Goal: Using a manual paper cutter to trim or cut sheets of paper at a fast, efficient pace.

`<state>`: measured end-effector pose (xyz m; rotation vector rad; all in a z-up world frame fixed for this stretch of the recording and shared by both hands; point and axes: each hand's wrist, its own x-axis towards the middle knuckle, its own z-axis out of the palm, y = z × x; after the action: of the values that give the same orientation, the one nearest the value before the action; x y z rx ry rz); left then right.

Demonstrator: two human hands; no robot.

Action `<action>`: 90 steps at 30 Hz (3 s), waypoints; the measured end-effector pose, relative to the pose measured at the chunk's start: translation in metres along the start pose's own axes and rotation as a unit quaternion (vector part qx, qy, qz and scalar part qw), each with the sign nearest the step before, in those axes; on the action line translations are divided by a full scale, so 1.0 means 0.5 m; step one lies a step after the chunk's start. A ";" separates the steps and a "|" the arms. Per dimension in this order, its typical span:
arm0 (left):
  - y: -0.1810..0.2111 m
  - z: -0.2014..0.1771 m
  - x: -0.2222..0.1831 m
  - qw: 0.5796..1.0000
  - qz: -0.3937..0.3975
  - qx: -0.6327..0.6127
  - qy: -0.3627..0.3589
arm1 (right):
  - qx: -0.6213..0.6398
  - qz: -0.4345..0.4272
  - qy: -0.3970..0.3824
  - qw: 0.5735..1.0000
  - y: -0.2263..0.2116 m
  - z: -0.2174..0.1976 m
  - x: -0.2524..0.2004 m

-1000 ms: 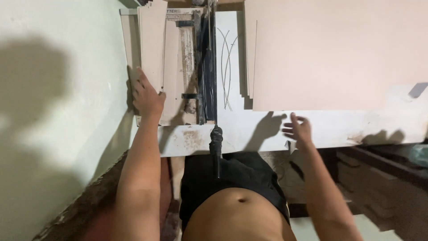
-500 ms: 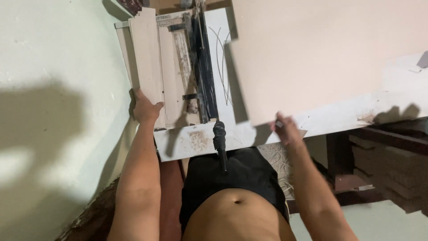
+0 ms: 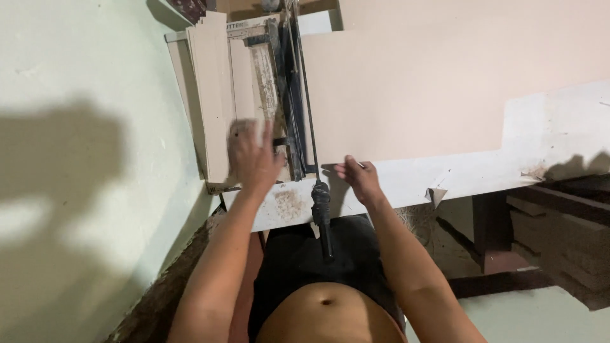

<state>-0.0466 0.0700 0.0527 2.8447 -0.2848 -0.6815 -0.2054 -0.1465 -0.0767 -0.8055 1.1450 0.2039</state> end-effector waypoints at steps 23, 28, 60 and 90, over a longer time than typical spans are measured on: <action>0.065 0.104 0.167 0.972 0.062 0.075 -0.213 | -0.545 -0.260 -0.023 0.797 -0.180 0.207 -0.311; 0.061 0.111 0.161 0.973 0.073 0.123 -0.179 | -0.714 -0.005 0.015 0.700 -0.086 0.255 -0.418; -0.106 -0.003 0.091 0.903 0.351 0.194 -0.154 | 0.084 -0.055 0.066 0.993 -0.042 -0.092 -0.060; 0.091 0.032 0.161 0.975 0.049 0.099 -0.191 | -0.646 -0.089 -0.038 0.757 0.004 0.147 -0.310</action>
<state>0.0099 0.0051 0.0156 2.8344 -0.5783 -1.2425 -0.2191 -0.0582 0.0696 -2.0936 0.7100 0.9191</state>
